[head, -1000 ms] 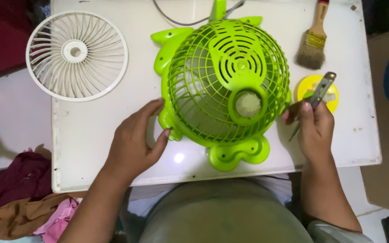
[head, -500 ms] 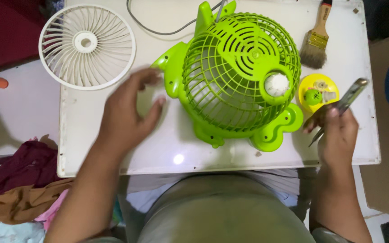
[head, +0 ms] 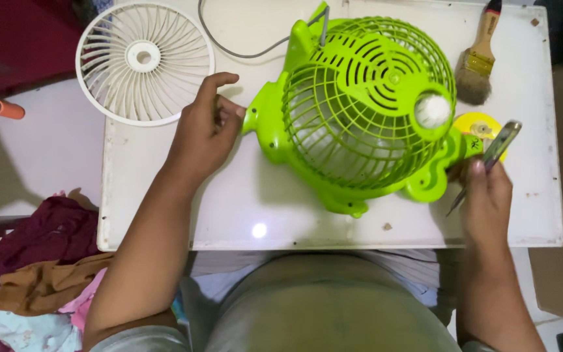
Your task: The person uses a screwdriver to remove screws from a green frog-shaped electric fan, detaching the front grille and exposing the fan blades. The person continues to unscrew and remove components from the fan's interior.
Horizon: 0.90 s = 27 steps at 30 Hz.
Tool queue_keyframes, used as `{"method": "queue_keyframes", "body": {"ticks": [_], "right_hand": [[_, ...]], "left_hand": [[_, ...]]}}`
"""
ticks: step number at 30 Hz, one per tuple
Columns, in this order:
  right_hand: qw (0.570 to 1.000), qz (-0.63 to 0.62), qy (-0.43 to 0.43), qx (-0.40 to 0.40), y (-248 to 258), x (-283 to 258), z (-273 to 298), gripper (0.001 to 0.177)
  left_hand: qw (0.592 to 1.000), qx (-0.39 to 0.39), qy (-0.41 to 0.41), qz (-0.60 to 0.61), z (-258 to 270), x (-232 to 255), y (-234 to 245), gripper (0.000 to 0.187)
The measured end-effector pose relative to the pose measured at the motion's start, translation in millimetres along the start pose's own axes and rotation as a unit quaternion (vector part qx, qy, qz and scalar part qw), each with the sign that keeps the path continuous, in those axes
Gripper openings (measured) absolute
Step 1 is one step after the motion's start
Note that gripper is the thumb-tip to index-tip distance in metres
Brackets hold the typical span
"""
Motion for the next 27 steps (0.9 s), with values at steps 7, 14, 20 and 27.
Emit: {"method": "queue_keyframes", "body": {"ticks": [7, 14, 20, 27], "right_hand": [[0.995, 0.087, 0.039, -0.018, -13.9, -16.7, -63.6, 0.030], [0.996, 0.055, 0.053, -0.033, -38.0, -29.0, -111.2, 0.021], [0.997, 0.039, 0.045, -0.056, -53.9, -37.7, -139.4, 0.021], [0.997, -0.047, 0.058, -0.015, -41.8, -44.4, -136.2, 0.022]], "left_hand": [[0.999, -0.013, 0.033, -0.004, 12.2, 10.2, 11.2, 0.027], [0.994, -0.089, 0.031, 0.050, 17.4, 16.7, 0.4, 0.019], [0.988, -0.143, -0.017, 0.052, 25.0, 26.8, -7.9, 0.020], [0.978, -0.174, -0.021, 0.111, 26.9, 24.6, -18.2, 0.017]]}}
Point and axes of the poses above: each hand's wrist, its own z-axis away from the middle knuckle, its own y-axis out of the back of the hand, x = y × z, the point moved 8 cm from there along -z, towards the middle knuckle, and after that the axes turned 4 degrees about -y, right-handed, at the moved point
